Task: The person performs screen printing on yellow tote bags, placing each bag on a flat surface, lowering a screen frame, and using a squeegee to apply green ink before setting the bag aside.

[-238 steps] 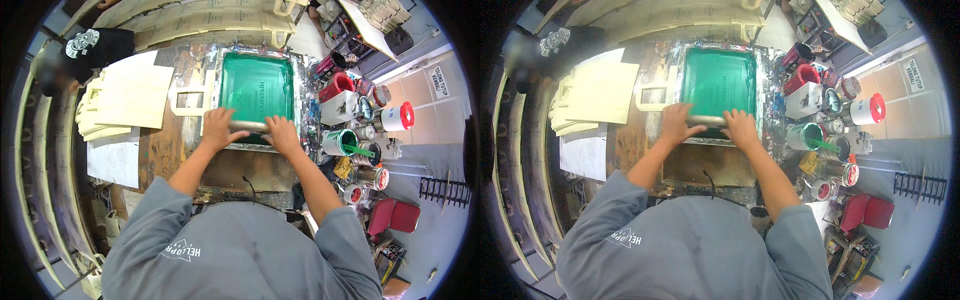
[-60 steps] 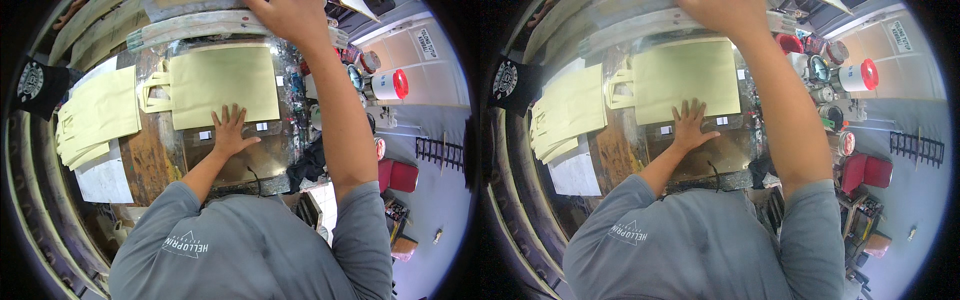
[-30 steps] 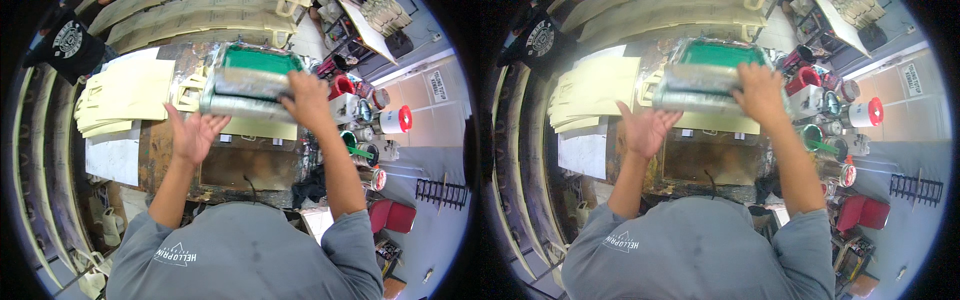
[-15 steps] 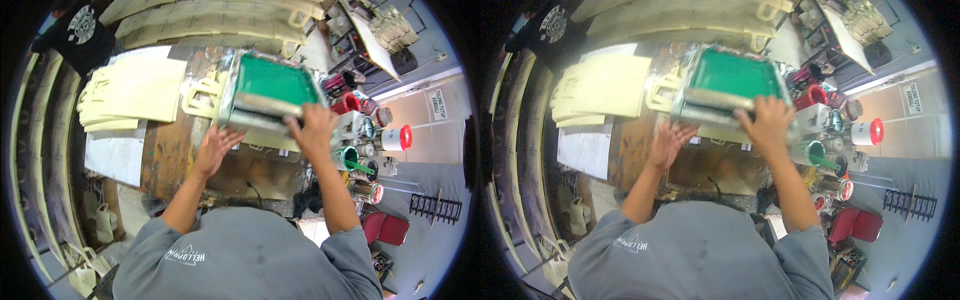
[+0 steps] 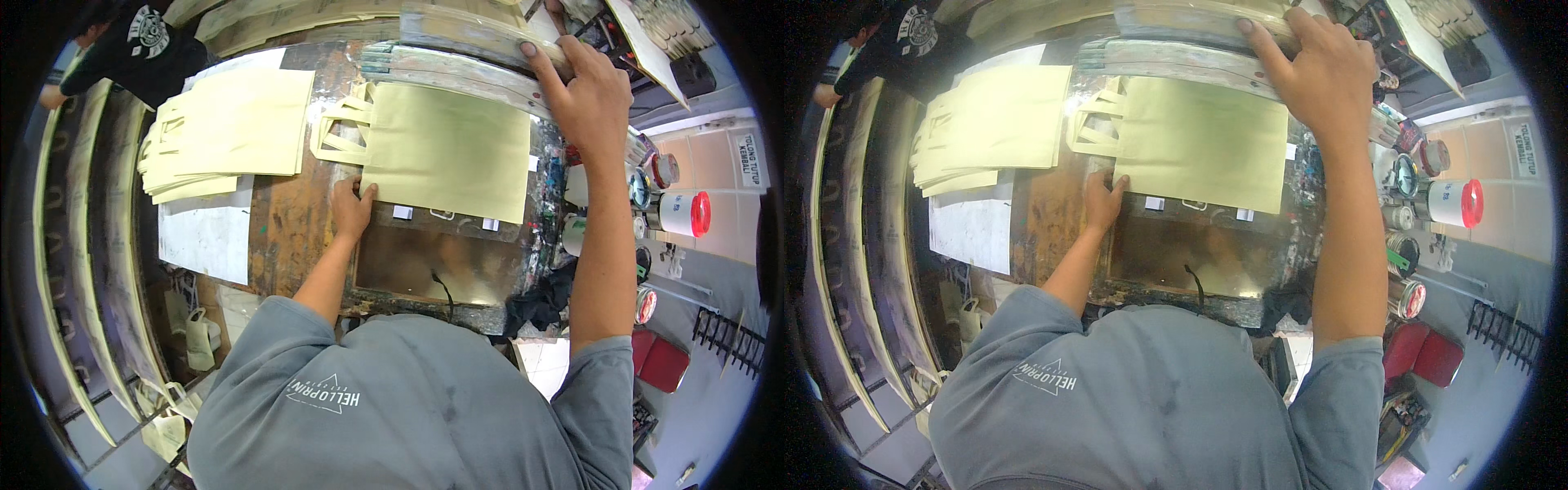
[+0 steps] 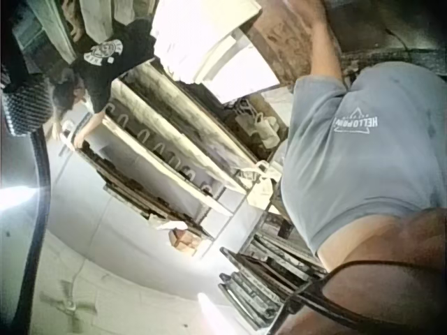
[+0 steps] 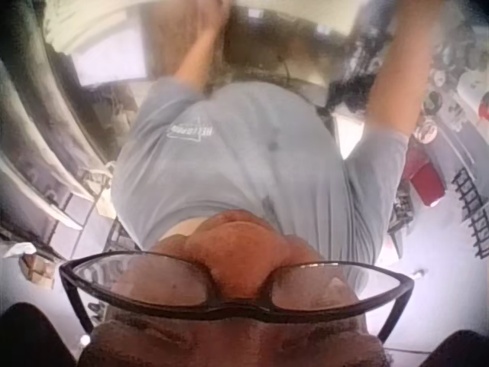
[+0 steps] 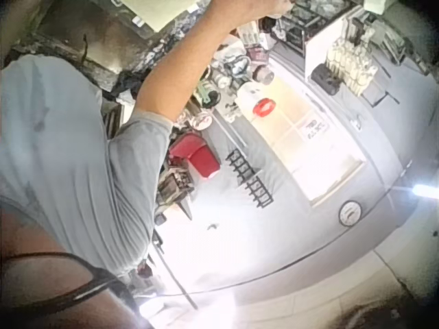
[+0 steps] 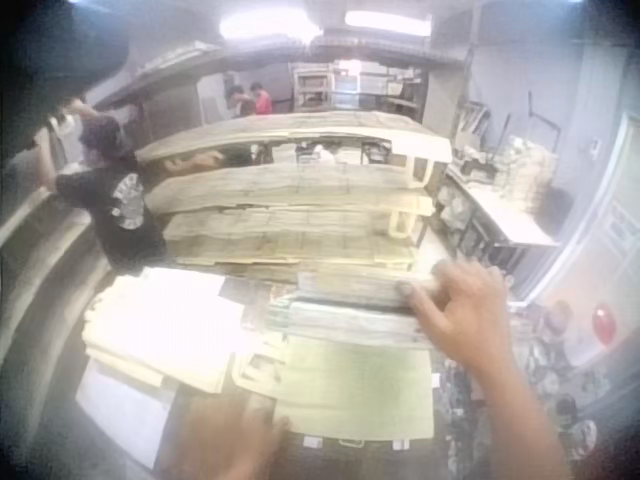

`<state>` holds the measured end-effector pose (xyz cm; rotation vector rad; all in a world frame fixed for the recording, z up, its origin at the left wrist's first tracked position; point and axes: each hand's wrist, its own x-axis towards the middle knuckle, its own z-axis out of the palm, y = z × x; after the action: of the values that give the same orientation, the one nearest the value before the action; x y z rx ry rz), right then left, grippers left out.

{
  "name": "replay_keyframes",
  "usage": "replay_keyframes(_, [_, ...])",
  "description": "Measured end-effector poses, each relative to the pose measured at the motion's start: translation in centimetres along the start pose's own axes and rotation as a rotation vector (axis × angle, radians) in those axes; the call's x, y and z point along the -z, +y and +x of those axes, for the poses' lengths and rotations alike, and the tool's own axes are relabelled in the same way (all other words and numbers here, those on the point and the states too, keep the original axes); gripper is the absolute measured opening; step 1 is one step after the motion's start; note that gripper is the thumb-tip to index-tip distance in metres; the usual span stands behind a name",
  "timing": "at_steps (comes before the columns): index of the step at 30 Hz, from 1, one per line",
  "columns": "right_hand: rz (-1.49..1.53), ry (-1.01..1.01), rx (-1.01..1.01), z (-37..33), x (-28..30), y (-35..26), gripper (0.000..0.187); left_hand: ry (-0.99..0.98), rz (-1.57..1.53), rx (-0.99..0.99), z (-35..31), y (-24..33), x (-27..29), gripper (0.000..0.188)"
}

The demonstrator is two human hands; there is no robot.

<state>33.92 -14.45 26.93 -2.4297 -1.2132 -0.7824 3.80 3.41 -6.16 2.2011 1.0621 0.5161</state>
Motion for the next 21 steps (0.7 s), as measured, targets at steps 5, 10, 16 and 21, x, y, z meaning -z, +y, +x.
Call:
replay_keyframes(5, [0.02, 0.067, 0.042, -0.3, -0.2, 0.4, 0.057, 0.037, 0.046, 0.012, -0.3, -0.8, -1.2, 0.041])
replay_keyframes(10, [-0.013, 0.078, 0.101, 0.0, -0.1, 0.1, 0.053, -0.16, 0.065, 0.104, 1.8, 0.2, 1.2, 0.063])
replay_keyframes(16, [-0.047, -0.365, 0.038, -7.3, -1.6, -0.5, 0.05, -0.405, -1.412, 0.138, -0.2, 17.1, 11.2, 0.108])
replay_keyframes(21, [0.061, -0.537, -0.006, -15.1, -6.7, -0.1, 0.065, -0.458, -1.497, 0.692, -4.8, 10.9, 8.6, 0.116])
